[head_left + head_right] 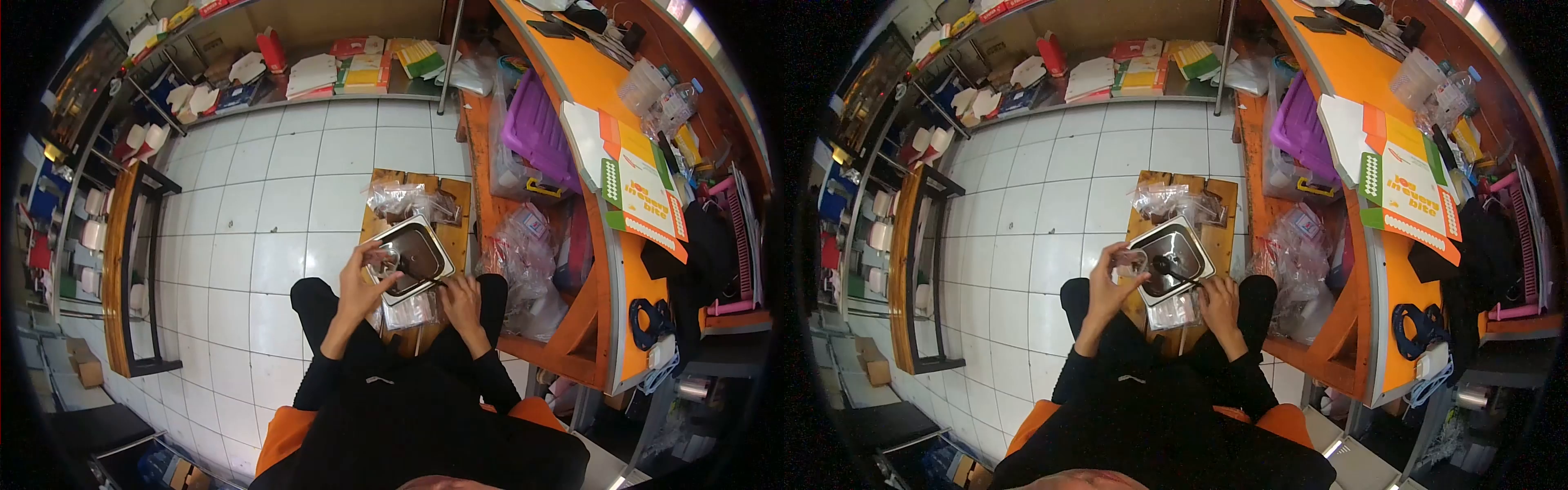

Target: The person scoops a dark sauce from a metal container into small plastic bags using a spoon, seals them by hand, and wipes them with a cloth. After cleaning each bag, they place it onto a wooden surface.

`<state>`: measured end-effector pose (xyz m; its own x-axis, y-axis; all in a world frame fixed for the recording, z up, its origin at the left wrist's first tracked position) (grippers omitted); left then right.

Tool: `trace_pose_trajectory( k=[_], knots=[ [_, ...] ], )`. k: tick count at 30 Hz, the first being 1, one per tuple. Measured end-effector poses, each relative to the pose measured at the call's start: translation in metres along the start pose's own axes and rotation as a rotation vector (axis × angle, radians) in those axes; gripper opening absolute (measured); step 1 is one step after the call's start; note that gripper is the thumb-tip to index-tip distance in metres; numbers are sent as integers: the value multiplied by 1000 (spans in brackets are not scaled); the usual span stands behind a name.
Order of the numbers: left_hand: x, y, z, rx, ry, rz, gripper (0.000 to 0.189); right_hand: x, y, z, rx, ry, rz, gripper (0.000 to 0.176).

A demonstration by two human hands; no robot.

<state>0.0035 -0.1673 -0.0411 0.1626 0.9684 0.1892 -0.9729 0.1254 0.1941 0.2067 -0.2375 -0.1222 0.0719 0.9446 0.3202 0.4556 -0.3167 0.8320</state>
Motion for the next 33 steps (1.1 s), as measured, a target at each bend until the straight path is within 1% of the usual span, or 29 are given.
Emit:
trace_pose_trajectory(
  k=[3,5,6,9,10,13,14,17,20,23,33],
  knots=[
    [-8,-20,-2,-47,21,13,59,24,19,-38,237,23,74,32],
    [-12,-33,0,-108,77,5,61,36,33,-69,363,-4,142,36],
    [-13,-36,3,-81,78,-4,61,38,37,-75,427,-17,177,38],
    [-14,-36,8,-179,42,-67,65,41,41,-74,527,-16,198,29],
    [-12,-35,9,-316,-13,-20,47,42,42,-72,576,-44,212,19],
    [-14,-18,-7,-285,131,-55,25,43,51,-64,721,-69,93,13],
    [-13,-17,5,-278,133,2,9,45,57,-67,714,-37,96,14],
    [-13,-17,14,-94,9,-71,10,50,76,-81,726,15,88,17],
    [-15,-21,25,-48,-52,-77,10,48,72,-78,703,45,80,19],
    [-16,-23,30,9,-99,-77,10,46,70,-76,714,24,66,17],
    [-19,-24,33,22,-120,-17,10,50,74,-84,606,37,78,14]
  ],
)
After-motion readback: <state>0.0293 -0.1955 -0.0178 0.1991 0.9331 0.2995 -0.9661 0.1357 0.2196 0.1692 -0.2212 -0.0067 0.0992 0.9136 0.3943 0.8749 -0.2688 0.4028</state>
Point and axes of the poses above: each hand's wrist, its own x-axis towards the middle knuckle, its own y-axis out of the back of the hand, z = x × y, the point moved 2 cm from there along x, towards the middle knuckle, and after that the axes turned 4 degrees about -x, right-handed, at the moved point
